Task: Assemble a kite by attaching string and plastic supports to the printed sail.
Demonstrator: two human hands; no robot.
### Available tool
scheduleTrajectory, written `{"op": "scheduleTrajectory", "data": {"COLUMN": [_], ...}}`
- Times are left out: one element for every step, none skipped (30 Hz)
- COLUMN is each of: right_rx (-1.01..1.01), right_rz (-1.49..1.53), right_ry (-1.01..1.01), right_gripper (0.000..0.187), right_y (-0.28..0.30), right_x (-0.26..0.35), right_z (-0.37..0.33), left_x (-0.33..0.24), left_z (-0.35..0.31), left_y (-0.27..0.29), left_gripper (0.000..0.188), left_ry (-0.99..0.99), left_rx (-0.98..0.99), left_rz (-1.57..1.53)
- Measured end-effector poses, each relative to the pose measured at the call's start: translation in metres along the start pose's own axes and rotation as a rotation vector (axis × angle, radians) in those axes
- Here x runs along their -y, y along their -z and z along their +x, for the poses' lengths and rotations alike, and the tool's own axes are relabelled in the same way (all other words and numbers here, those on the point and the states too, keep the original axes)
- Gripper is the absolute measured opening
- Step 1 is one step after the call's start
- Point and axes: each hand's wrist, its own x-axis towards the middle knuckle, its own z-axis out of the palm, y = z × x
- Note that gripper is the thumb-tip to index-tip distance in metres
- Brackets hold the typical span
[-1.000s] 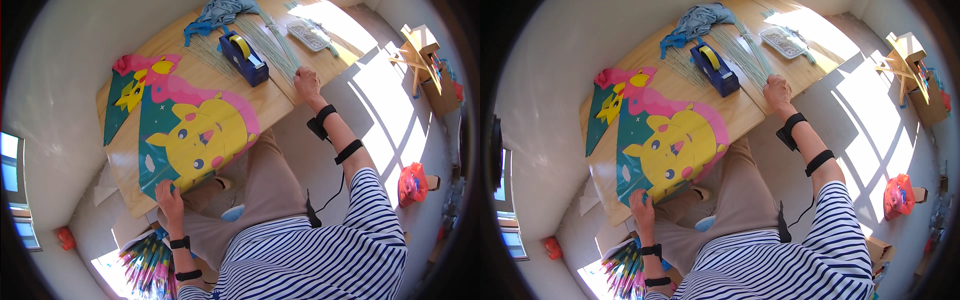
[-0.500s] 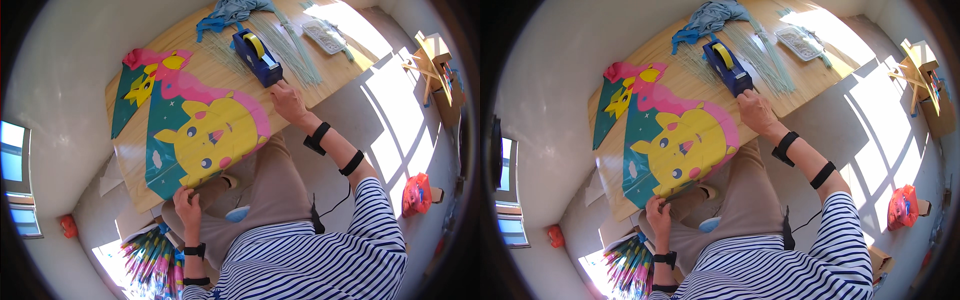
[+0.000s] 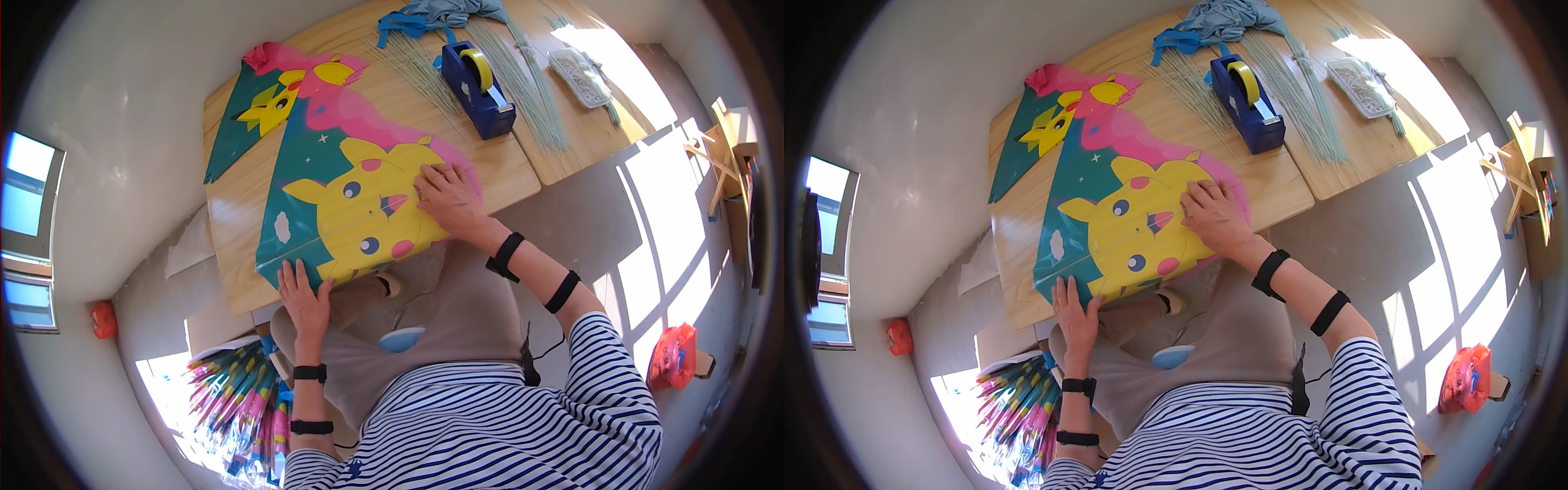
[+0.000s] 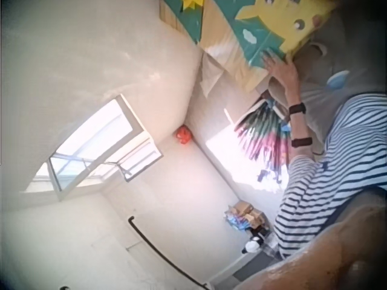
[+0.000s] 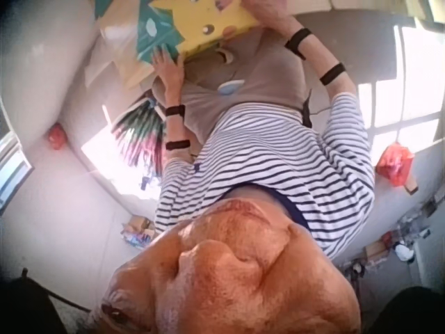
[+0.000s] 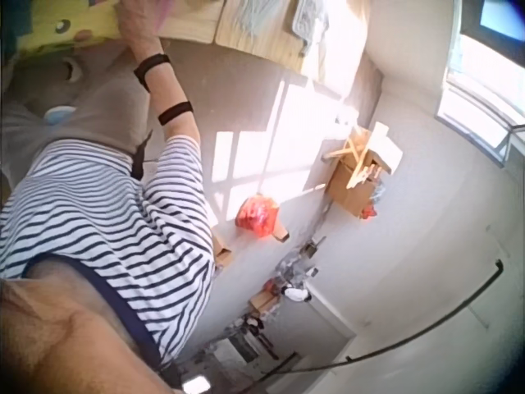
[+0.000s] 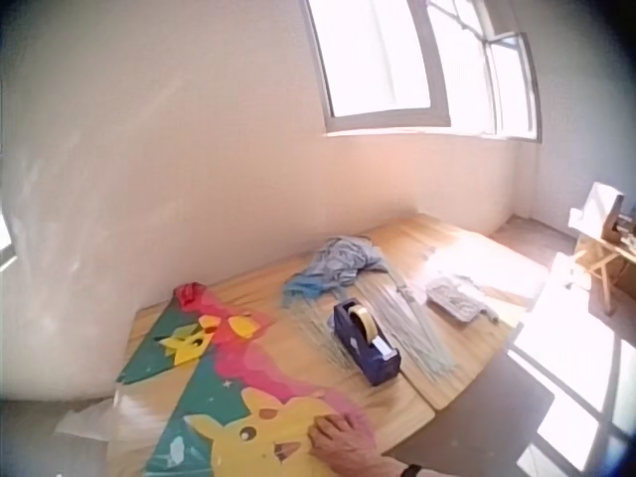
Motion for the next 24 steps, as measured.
{"op": "scheduleTrajectory", "data": {"right_rx": [0.005, 0.014, 0.024, 0.033, 0.026, 0.018, 0.009, 0.008, 0.005, 0.003, 0.005, 0.010, 0.015, 0.009, 0.000, -0.008, -0.006, -0.005, -0.005, 0.005, 0.016, 0.028, 0.019, 0.008], "right_rz": [-0.012, -0.014, -0.022, -0.030, -0.042, -0.051, -0.061, -0.059, -0.057, -0.054, -0.049, -0.044, -0.039, -0.046, -0.047, -0.049, -0.059, -0.062, -0.066, -0.067, -0.075, -0.083, -0.114, -0.145], "right_ry": [0.003, 0.003, 0.000, -0.003, 0.007, 0.016, 0.024, 0.021, 0.017, 0.013, 0.014, 0.015, 0.017, 0.009, 0.004, -0.002, -0.001, 0.002, 0.004, 0.007, 0.012, 0.016, 0.020, 0.022], "right_gripper": [0.043, 0.043, 0.042, 0.042, 0.042, 0.041, 0.041, 0.041, 0.041, 0.041, 0.041, 0.041, 0.041, 0.042, 0.042, 0.042, 0.042, 0.042, 0.043, 0.042, 0.042, 0.042, 0.041, 0.040], "right_y": [0.000, -0.002, -0.001, -0.001, -0.001, -0.002, -0.003, -0.002, -0.002, -0.001, -0.001, -0.001, -0.002, -0.002, -0.004, -0.005, -0.005, -0.004, -0.003, -0.003, 0.001, 0.003, 0.005, 0.007], "right_x": [0.000, 0.001, 0.001, 0.001, 0.000, -0.001, -0.001, -0.001, 0.000, 0.000, 0.001, 0.003, 0.003, 0.003, 0.003, 0.002, 0.001, 0.002, 0.003, 0.005, 0.007, 0.009, 0.011, 0.013], "right_z": [0.000, 0.001, 0.001, 0.001, 0.002, 0.003, 0.004, 0.004, 0.004, 0.004, 0.004, 0.003, 0.003, 0.001, 0.001, 0.000, -0.002, -0.002, -0.001, -0.002, -0.003, -0.004, -0.006, -0.007], "left_x": [0.000, 0.000, -0.002, -0.001, 0.000, 0.000, -0.001, -0.003, -0.004, -0.003, -0.001, -0.001, -0.001, -0.001, 0.000, -0.001, -0.004, -0.003, -0.001, 0.002, 0.004, 0.007, 0.009, 0.012], "left_z": [-0.001, 0.000, 0.000, 0.000, 0.000, 0.000, 0.000, 0.000, 0.000, -0.001, -0.001, -0.003, -0.003, -0.002, -0.002, -0.001, -0.001, 0.000, 0.001, 0.002, 0.004, 0.006, 0.010, 0.014], "left_y": [0.001, 0.003, 0.004, 0.005, 0.006, 0.008, 0.010, 0.011, 0.013, 0.013, 0.013, 0.013, 0.012, 0.012, 0.013, 0.013, 0.013, 0.014, 0.015, 0.017, 0.018, 0.019, 0.021, 0.023], "left_gripper": [0.069, 0.069, 0.070, 0.070, 0.070, 0.071, 0.071, 0.071, 0.071, 0.072, 0.072, 0.072, 0.072, 0.072, 0.072, 0.072, 0.072, 0.071, 0.070, 0.069, 0.068, 0.068, 0.067, 0.066], "left_ry": [0.007, 0.015, 0.018, 0.021, 0.024, 0.025, 0.037, 0.049, 0.059, 0.062, 0.064, 0.068, 0.067, 0.067, 0.069, 0.065, 0.061, 0.059, 0.062, 0.064, 0.064, 0.065, 0.065, 0.063], "left_rx": [0.008, 0.016, 0.025, 0.032, 0.040, 0.048, 0.065, 0.082, 0.099, 0.100, 0.101, 0.103, 0.103, 0.102, 0.100, 0.103, 0.106, 0.108, 0.114, 0.121, 0.127, 0.132, 0.137, 0.141], "left_rz": [-0.004, -0.007, -0.017, -0.003, 0.011, 0.027, 0.041, 0.055, 0.070, 0.073, 0.075, 0.077, 0.075, 0.072, 0.075, 0.084, 0.091, 0.105, 0.119, 0.132, 0.138, 0.133, 0.127, 0.124]}}
